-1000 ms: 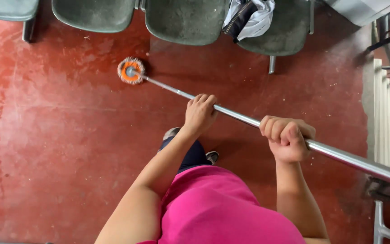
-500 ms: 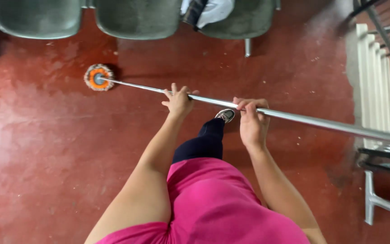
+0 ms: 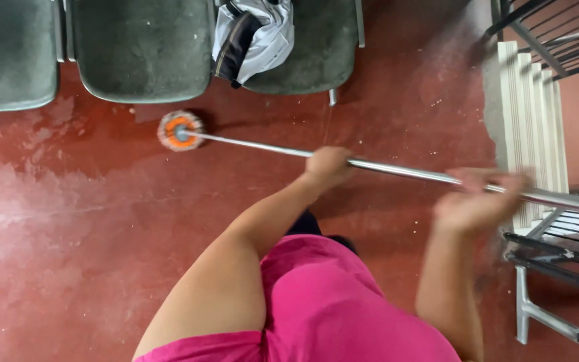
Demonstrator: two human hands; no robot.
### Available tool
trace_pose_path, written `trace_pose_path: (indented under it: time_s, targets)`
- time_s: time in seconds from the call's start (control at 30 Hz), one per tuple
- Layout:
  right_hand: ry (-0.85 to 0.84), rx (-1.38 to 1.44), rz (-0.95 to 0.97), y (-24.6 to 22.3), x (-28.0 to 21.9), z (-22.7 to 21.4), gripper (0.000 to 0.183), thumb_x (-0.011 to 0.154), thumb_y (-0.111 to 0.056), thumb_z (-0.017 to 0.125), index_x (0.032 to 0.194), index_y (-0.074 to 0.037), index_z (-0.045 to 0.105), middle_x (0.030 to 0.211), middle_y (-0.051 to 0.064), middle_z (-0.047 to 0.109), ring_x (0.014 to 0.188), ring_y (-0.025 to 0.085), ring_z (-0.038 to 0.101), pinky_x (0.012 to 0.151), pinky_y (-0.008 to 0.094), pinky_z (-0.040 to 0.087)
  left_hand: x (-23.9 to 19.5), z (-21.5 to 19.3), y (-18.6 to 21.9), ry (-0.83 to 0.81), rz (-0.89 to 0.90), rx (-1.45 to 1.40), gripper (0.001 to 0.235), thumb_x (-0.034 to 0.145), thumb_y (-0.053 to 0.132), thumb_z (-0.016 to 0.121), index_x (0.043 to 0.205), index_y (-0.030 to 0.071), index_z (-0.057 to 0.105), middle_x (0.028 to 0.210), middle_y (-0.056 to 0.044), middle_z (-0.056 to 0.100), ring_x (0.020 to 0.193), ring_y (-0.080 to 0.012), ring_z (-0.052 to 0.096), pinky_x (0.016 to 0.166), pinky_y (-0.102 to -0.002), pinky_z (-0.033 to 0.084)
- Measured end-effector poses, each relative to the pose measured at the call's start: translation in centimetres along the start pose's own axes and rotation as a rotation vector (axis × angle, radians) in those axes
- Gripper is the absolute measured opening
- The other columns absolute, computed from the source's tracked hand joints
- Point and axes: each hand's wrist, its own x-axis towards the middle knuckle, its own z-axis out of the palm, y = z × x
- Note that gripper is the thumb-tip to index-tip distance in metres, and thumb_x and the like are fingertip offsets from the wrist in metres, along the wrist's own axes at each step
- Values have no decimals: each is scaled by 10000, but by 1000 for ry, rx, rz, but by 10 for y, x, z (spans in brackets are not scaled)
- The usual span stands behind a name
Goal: The person mops a red floor using a spin mop with an orange head. They clean around stacked crates of bottles, a welcome mat, a treadmill, and a row of chairs, moving the mop back and forth to cover the area.
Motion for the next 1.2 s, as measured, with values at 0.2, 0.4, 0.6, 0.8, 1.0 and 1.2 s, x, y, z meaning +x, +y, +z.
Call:
trace_pose_path:
  time_s: [0.2, 0.4, 0.6, 0.8, 1.0, 1.2]
  targets:
    - [86, 24, -239, -55, 69, -21, 371, 999, -388, 647, 818, -170, 407, 560, -19, 345, 438, 128, 308, 460, 323, 355, 44, 25, 76, 124, 270, 12, 172, 860, 302, 632, 925, 178, 731, 859, -60, 760, 770, -324, 718, 642, -454, 559]
    - [-718, 151, -276, -18, 65, -4, 265, 1147, -463, 316, 955, -284, 359, 571, -72, 228, 501, 86, 207, 565, 284, 286, 31, 13, 26, 283, 139, 26, 163, 797, 236, 665, 952, 185, 680, 947, -23, 739, 900, -301, 705, 673, -459, 548]
    - [-1361, 118, -80, 46, 34, 22, 320, 1087, -330, 535, 896, -108, 663, 763, 85, 684, 811, 229, 705, 960, 440, 539, 26, 38, -77, 569, -351, 223, 434, 766, 396, 799, 1163, 357, 629, 1285, 6, 584, 1256, -288, 549, 854, -558, 574]
    - [-1769, -95, -146, 128, 46, 23, 213, 938, -179, 777, 780, -89, 667, 938, 62, 772, 1115, 320, 726, 1131, 622, 341, 14, 49, -42, 454, -635, -87, 925, 771, 303, 873, 1518, 383, 335, 1612, -100, 317, 1502, -359, 299, 1025, -693, 446]
    - [-1709, -151, -476, 57, 96, -6, 121, 907, -153, 799, 844, -173, 699, 932, -23, 774, 1073, 195, 748, 1160, 470, 352, 19, 67, 70, 771, -492, -73, 246, 906, 448, 722, 950, 215, 657, 1436, -122, 525, 1449, -429, 364, 948, -823, 377]
    - [-1609, -125, -539, -45, 159, -20, 202, 906, -56, 729, 720, -83, 656, 682, -3, 710, 791, 219, 763, 978, 468, 477, 29, 64, 177, 925, -95, -217, 260, 673, 250, 826, 866, 255, 651, 972, -17, 660, 1172, -367, 608, 817, -529, 621]
